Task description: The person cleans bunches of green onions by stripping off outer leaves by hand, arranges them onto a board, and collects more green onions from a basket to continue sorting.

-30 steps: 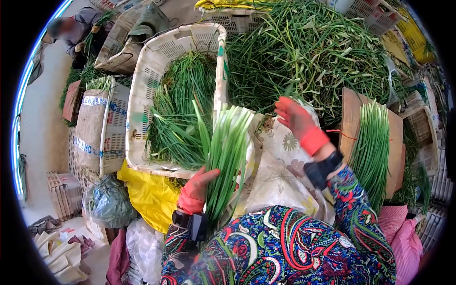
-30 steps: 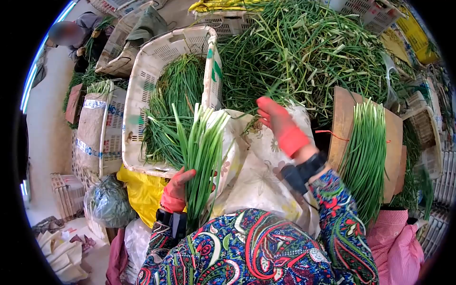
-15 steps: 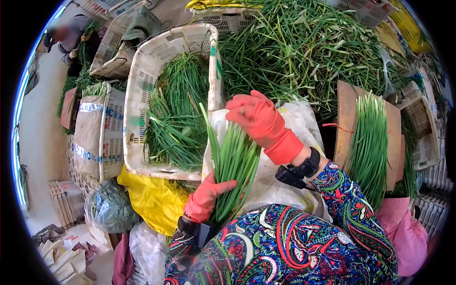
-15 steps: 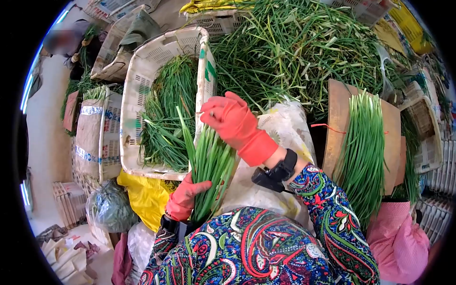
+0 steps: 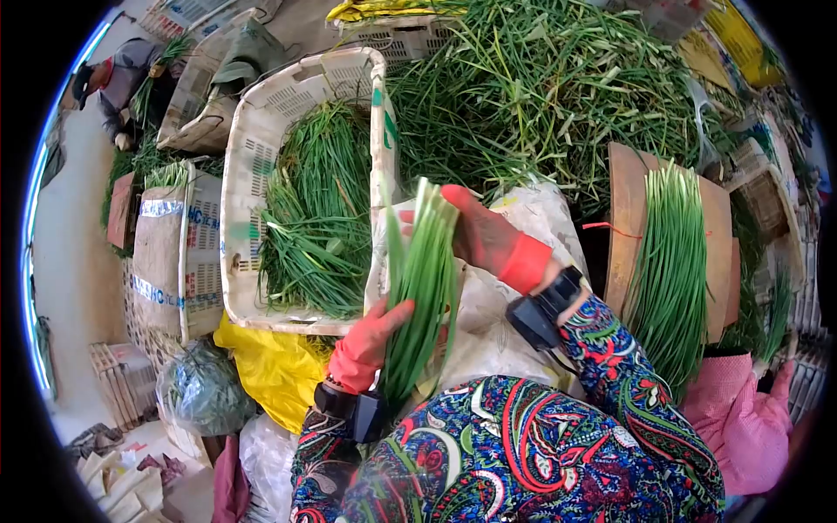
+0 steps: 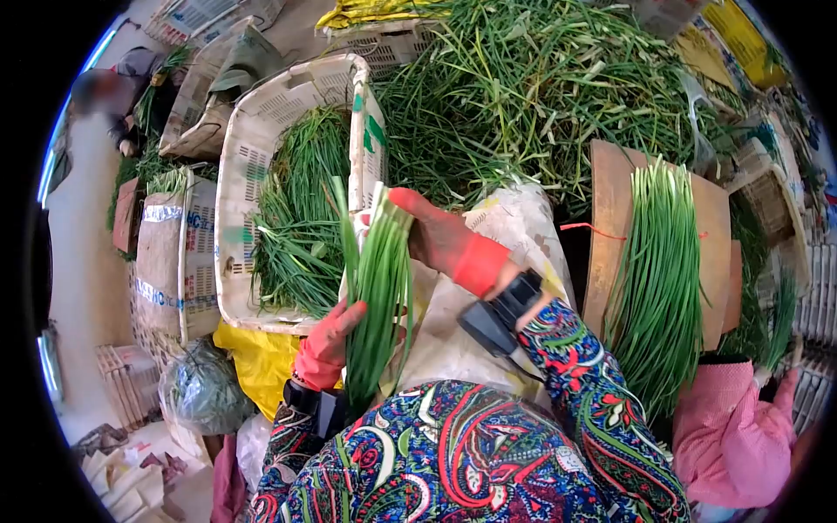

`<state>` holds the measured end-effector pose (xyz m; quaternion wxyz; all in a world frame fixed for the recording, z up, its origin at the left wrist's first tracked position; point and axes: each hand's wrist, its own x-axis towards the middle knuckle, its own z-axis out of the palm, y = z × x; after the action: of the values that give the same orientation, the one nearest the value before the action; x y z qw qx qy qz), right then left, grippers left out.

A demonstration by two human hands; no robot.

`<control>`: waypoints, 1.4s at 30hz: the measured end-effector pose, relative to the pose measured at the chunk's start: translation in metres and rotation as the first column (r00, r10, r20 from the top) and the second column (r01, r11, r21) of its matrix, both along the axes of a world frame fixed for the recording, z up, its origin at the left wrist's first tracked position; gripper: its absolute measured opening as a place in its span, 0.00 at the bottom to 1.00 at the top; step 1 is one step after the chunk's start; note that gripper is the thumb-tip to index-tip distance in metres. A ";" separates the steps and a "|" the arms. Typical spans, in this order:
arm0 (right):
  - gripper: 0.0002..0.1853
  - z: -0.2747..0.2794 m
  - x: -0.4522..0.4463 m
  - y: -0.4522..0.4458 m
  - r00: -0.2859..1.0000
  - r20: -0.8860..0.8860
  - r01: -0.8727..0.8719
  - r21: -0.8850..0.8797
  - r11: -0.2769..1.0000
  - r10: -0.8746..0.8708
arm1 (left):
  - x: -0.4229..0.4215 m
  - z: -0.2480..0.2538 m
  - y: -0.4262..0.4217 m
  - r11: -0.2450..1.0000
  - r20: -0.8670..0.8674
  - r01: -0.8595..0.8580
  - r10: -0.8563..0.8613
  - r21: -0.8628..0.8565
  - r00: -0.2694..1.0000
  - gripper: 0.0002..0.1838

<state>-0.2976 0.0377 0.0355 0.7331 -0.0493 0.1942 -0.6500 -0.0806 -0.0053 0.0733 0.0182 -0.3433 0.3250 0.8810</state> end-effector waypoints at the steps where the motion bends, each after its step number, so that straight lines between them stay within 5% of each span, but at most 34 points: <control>1: 0.31 0.004 0.001 -0.003 0.999 0.019 0.027 0.057 0.998 -0.028 | 0.001 -0.009 0.000 0.994 0.039 0.045 -0.041 -0.096 0.998 0.23; 4: 0.29 0.006 -0.004 -0.011 0.997 -0.071 0.006 0.052 0.999 -0.003 | -0.001 -0.017 -0.001 0.887 0.070 0.162 -0.146 -0.433 0.987 0.23; 7: 0.27 0.009 -0.006 -0.014 0.998 -0.047 -0.043 -0.004 0.999 0.042 | 0.002 -0.008 -0.011 0.918 0.147 0.260 -0.224 -0.299 0.963 0.26; 11: 0.31 0.024 -0.002 -0.009 0.995 -0.098 -0.031 0.013 0.999 0.032 | -0.001 -0.006 -0.018 0.703 0.188 0.495 -0.471 -0.511 0.862 0.28; 12: 0.33 0.029 0.001 -0.008 0.993 -0.119 -0.017 0.012 1.000 0.019 | -0.003 -0.003 -0.019 0.725 0.242 0.541 -0.484 -0.427 0.841 0.26; 16: 0.26 0.037 -0.009 -0.019 0.971 -0.233 0.031 -0.112 0.993 -0.057 | -0.017 -0.001 -0.020 0.896 -0.191 0.438 -0.444 -0.072 0.876 0.21; 18: 0.15 0.077 -0.041 -0.027 0.770 -0.496 0.332 -0.227 0.916 -0.402 | 0.000 0.013 -0.034 0.698 -0.067 0.354 -0.498 -0.622 0.865 0.20; 19: 0.17 0.102 -0.069 -0.021 0.702 -0.519 0.379 -0.309 0.872 -0.488 | 0.014 0.022 -0.047 0.488 0.000 0.282 -0.499 -0.826 0.867 0.20; 20: 0.16 0.123 -0.098 -0.018 0.503 -0.617 0.482 -0.381 0.789 -0.605 | 0.029 0.028 -0.062 0.229 0.060 0.192 -0.482 -0.954 0.874 0.19; 21: 0.16 0.146 -0.117 -0.013 0.370 -0.615 0.565 -0.446 0.694 -0.696 | 0.047 0.017 -0.090 0.267 0.055 0.124 -0.251 -0.956 0.966 0.20; 22: 0.18 0.171 -0.124 -0.009 0.410 -0.422 0.604 -0.539 0.587 -0.809 | 0.066 0.006 -0.118 0.302 0.033 0.033 -0.005 -0.953 0.999 0.22; 23: 0.23 0.181 -0.134 -0.006 0.374 -0.415 0.557 -0.615 0.558 -0.830 | 0.055 0.008 -0.133 0.566 0.111 -0.176 0.436 -0.805 0.893 0.25; 25: 0.17 0.181 -0.131 -0.004 -0.058 -0.515 0.202 -0.845 0.495 -0.856 | 0.036 0.056 -0.110 0.571 -0.060 -0.340 0.451 -0.747 0.890 0.26; 27: 0.14 0.171 -0.092 -0.006 -0.077 -0.555 -0.034 -0.829 0.559 -0.828 | 0.010 0.069 -0.095 0.840 -0.228 -0.152 0.035 -0.522 0.973 0.39; 29: 0.13 0.152 -0.039 -0.006 -0.112 -0.581 -0.264 -0.765 0.588 -0.806 | -0.028 0.059 -0.070 0.960 -0.360 0.177 -0.246 -0.215 0.900 0.49; 30: 0.13 0.139 -0.021 -0.003 -0.425 -0.416 -0.500 -0.632 0.592 -0.804 | -0.037 0.044 -0.048 0.996 -0.432 0.068 -0.038 0.053 0.901 0.44; 33: 0.18 0.080 0.022 0.014 -0.315 -0.369 -0.713 -0.517 0.474 -0.875 | -0.059 0.022 -0.025 0.856 -0.297 0.085 0.083 0.510 0.951 0.32; 35: 0.20 0.067 0.030 0.031 -0.245 -0.579 -0.583 -0.553 0.595 -0.778 | -0.065 0.002 -0.021 0.642 -0.169 0.059 0.112 0.764 0.979 0.25; 36: 0.19 0.064 0.029 0.039 -0.201 -0.613 -0.550 -0.575 0.606 -0.764 | -0.056 -0.025 -0.023 0.554 -0.304 0.193 0.115 0.810 0.946 0.21; 37: 0.17 0.060 0.034 0.043 -0.184 -0.615 -0.492 -0.617 0.614 -0.766 | -0.057 -0.007 -0.012 0.861 -0.260 0.114 0.022 0.496 0.965 0.21; 38: 0.15 0.053 0.039 0.046 -0.167 -0.617 -0.431 -0.656 0.619 -0.769 | -0.062 0.026 0.006 0.996 -0.180 0.058 -0.044 0.073 0.983 0.21; 40: 0.15 0.041 0.042 0.050 -0.165 -0.641 -0.384 -0.658 0.647 -0.750 | -0.043 -0.060 -0.006 0.878 0.062 -0.164 0.152 0.450 0.986 0.20; 42: 0.15 0.023 0.051 0.049 -0.274 -0.642 -0.304 -0.648 0.698 -0.716 | -0.046 -0.052 -0.016 0.954 0.061 -0.082 0.068 0.287 0.996 0.19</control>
<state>-0.2467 0.0865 0.0582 0.0704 -0.7290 0.4586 -0.5033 -0.1262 -0.0212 0.0216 0.0428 -0.3710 0.1790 0.9102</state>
